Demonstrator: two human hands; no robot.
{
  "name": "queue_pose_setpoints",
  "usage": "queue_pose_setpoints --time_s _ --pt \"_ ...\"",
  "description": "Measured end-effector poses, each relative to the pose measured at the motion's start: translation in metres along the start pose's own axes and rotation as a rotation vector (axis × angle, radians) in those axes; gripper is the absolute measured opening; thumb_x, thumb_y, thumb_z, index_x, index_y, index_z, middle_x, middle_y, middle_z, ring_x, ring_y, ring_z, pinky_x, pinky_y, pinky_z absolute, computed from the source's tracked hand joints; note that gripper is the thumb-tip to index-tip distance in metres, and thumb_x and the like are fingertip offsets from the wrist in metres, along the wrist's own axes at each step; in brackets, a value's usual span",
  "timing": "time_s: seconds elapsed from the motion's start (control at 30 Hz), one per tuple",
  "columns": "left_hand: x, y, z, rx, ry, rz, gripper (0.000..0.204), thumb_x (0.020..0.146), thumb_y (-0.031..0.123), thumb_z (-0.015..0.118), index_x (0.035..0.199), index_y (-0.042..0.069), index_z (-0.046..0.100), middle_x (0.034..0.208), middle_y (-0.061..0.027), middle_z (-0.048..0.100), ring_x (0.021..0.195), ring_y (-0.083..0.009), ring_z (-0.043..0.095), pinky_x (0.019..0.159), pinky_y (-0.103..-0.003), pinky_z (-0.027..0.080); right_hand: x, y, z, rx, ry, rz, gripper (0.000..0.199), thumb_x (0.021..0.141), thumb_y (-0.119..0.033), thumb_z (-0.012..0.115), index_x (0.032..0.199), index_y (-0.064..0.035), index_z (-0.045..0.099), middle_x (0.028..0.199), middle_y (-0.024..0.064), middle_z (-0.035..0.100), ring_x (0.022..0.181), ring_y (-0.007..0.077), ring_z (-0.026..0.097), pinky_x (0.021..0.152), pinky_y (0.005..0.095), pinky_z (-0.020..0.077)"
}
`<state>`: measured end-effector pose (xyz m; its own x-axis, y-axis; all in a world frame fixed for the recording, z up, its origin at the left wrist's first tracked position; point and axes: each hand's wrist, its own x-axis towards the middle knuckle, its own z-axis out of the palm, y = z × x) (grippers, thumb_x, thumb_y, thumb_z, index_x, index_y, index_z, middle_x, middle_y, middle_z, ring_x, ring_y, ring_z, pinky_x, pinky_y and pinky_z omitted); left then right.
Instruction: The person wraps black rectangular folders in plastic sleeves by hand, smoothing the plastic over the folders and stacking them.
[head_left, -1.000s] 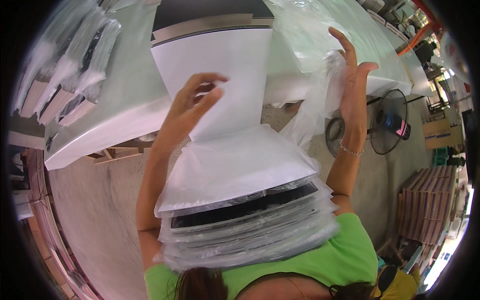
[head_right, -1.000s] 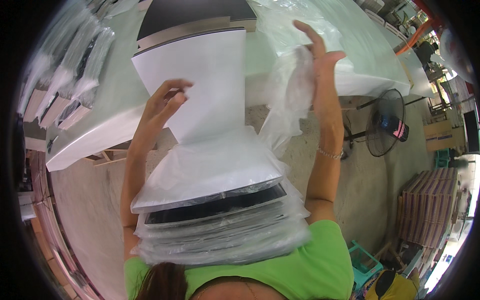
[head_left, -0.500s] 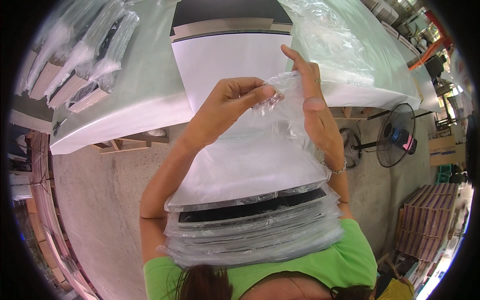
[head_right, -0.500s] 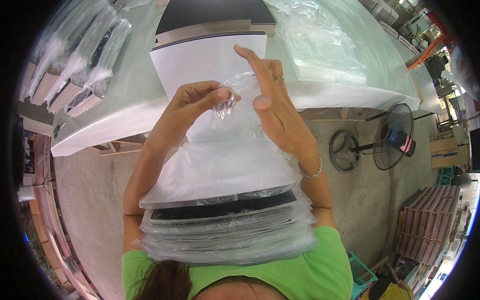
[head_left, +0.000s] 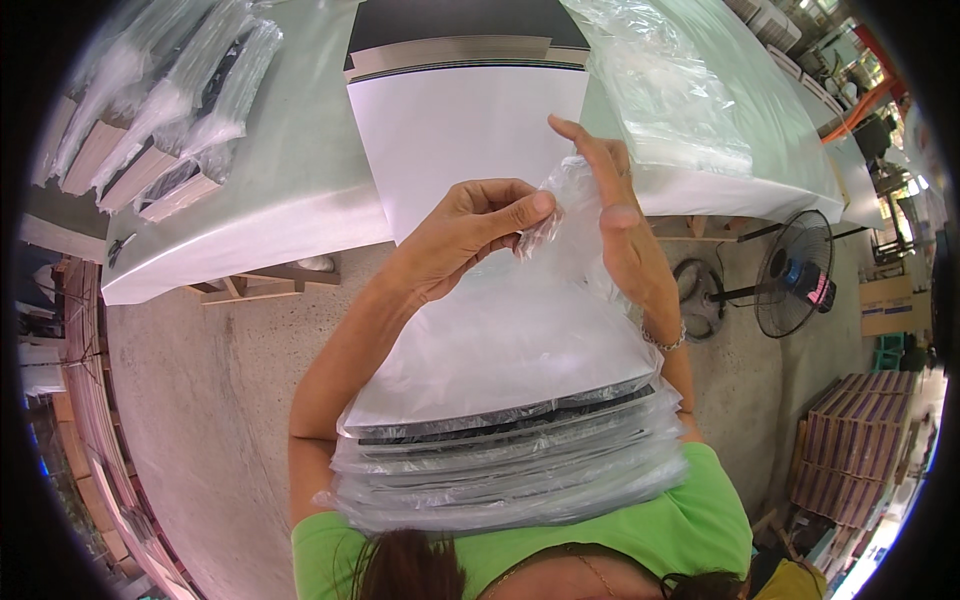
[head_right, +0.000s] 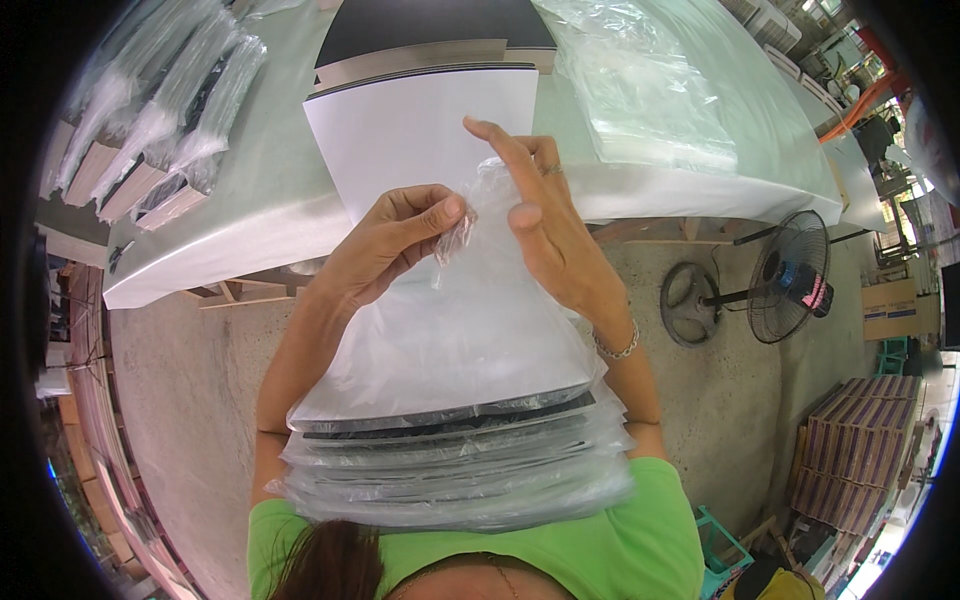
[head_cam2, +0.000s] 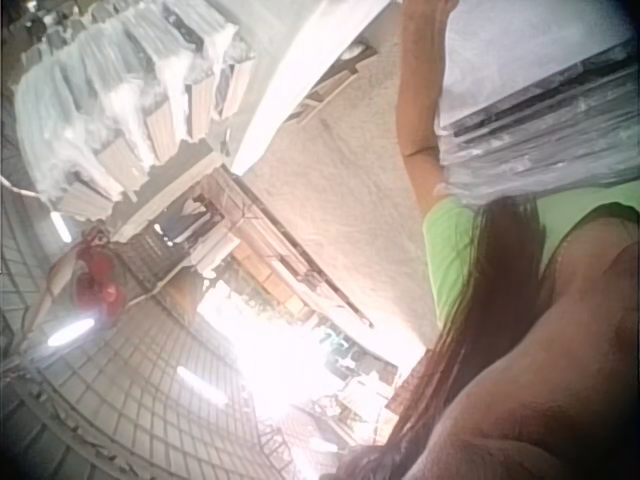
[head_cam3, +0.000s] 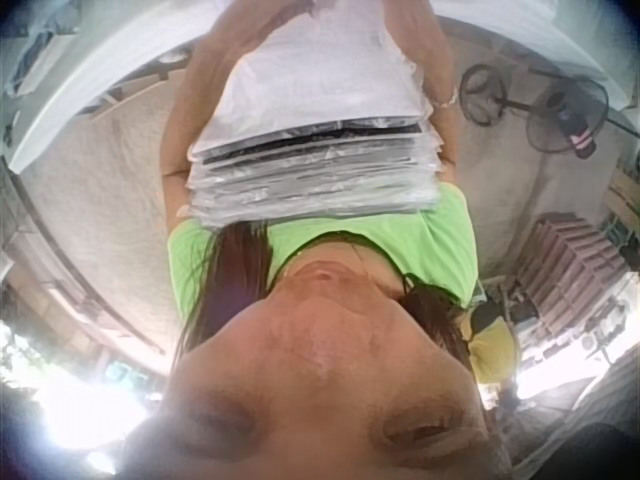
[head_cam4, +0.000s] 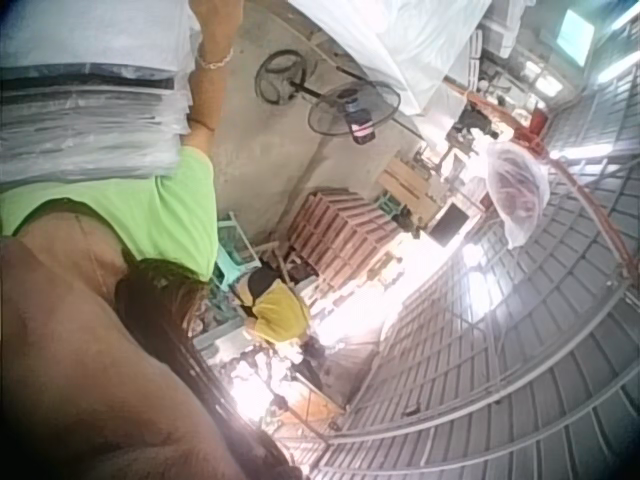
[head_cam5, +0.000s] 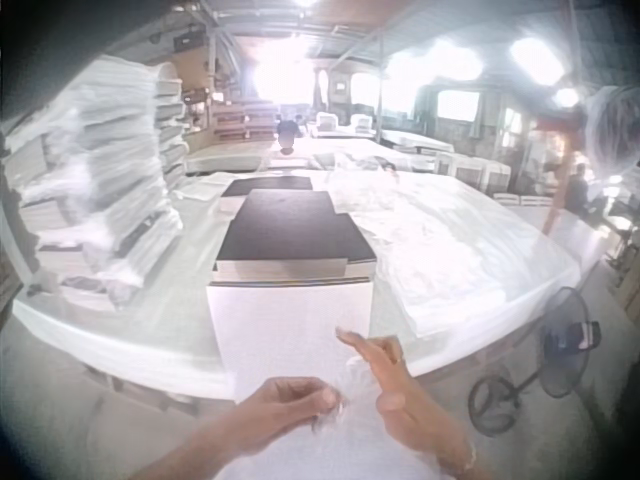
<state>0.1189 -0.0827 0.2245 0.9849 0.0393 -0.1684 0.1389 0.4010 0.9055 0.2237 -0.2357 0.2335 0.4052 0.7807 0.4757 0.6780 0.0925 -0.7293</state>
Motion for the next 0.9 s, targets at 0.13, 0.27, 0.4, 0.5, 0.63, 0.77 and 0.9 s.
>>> queue_pose_setpoints --time_s 0.13,0.27,0.4,0.5,0.63,0.77,0.9 --pt "0.002 -0.005 -0.005 0.030 0.003 0.026 0.035 0.071 0.034 0.075 0.083 0.004 0.062 0.070 -0.0006 0.056 0.062 -0.0082 0.049 0.058 -0.021 0.040 -0.001 0.002 -0.001 0.024 0.012 -0.015 0.070 0.087 -0.059 0.027 0.131 -0.0065 0.039 0.120 0.0134 0.041 0.111 0.0267 0.034 0.097 0.0385 0.0269" --pt "-0.001 0.000 0.002 0.071 0.034 0.036 0.037 0.069 0.033 0.077 0.083 0.004 0.060 0.069 -0.0013 0.056 0.060 -0.0082 0.049 0.054 -0.022 0.038 -0.001 -0.005 -0.008 -0.056 0.042 -0.063 0.043 0.079 -0.026 0.061 0.118 -0.0096 0.055 0.121 0.0113 0.042 0.113 0.0249 0.037 0.095 0.0373 0.0303" --pt "-0.001 0.002 0.002 0.082 -0.011 0.061 0.040 0.069 0.033 0.077 0.087 0.002 0.059 0.071 -0.0023 0.057 0.062 -0.0077 0.050 0.054 -0.021 0.038 0.005 -0.005 -0.008 -0.201 -0.009 -0.244 0.038 0.061 -0.006 0.068 0.099 -0.0081 0.065 0.110 0.0076 0.053 0.102 0.0233 0.049 0.089 0.0368 0.0383" --pt "-0.001 0.000 0.000 0.034 -0.019 0.050 0.038 0.072 0.033 0.074 0.088 0.002 0.059 0.074 -0.0025 0.058 0.066 -0.0078 0.052 0.058 -0.021 0.042 0.007 -0.003 -0.001 -0.159 0.043 -0.278 0.029 0.063 0.001 0.066 0.091 -0.0088 0.067 0.098 0.0046 0.061 0.092 0.0204 0.056 0.085 0.0351 0.0405" --pt "-0.003 0.008 -0.003 -0.073 -0.036 -0.001 0.035 0.076 0.034 0.070 0.089 0.003 0.060 0.079 -0.0019 0.058 0.071 -0.0081 0.055 0.064 -0.021 0.046 0.011 0.005 -0.002 -0.055 0.073 -0.235 0.024 0.065 0.002 0.066 0.087 -0.0051 0.066 0.090 0.0060 0.065 0.084 0.0186 0.061 0.078 0.0319 0.0447" --pt "0.000 0.001 -0.012 -0.046 -0.067 0.026 0.031 0.078 0.033 0.069 0.089 0.004 0.061 0.080 -0.0009 0.058 0.071 -0.0075 0.054 0.065 -0.020 0.047 0.013 0.008 0.003 0.007 0.089 -0.226 0.015 0.068 0.002 0.065 0.083 -0.0021 0.065 0.088 0.0059 0.065 0.081 0.0186 0.061 0.077 0.0306 0.0463" --pt "0.001 0.000 -0.012 -0.054 0.002 -0.001 0.027 0.079 0.031 0.068 0.086 0.006 0.061 0.077 0.0008 0.056 0.070 -0.0071 0.053 0.065 -0.020 0.046 0.014 0.006 0.009 0.284 0.128 -0.205 0.010 0.073 0.004 0.062 0.082 -0.0013 0.062 0.086 0.0079 0.064 0.075 0.0187 0.061 0.075 0.0279 0.0463"
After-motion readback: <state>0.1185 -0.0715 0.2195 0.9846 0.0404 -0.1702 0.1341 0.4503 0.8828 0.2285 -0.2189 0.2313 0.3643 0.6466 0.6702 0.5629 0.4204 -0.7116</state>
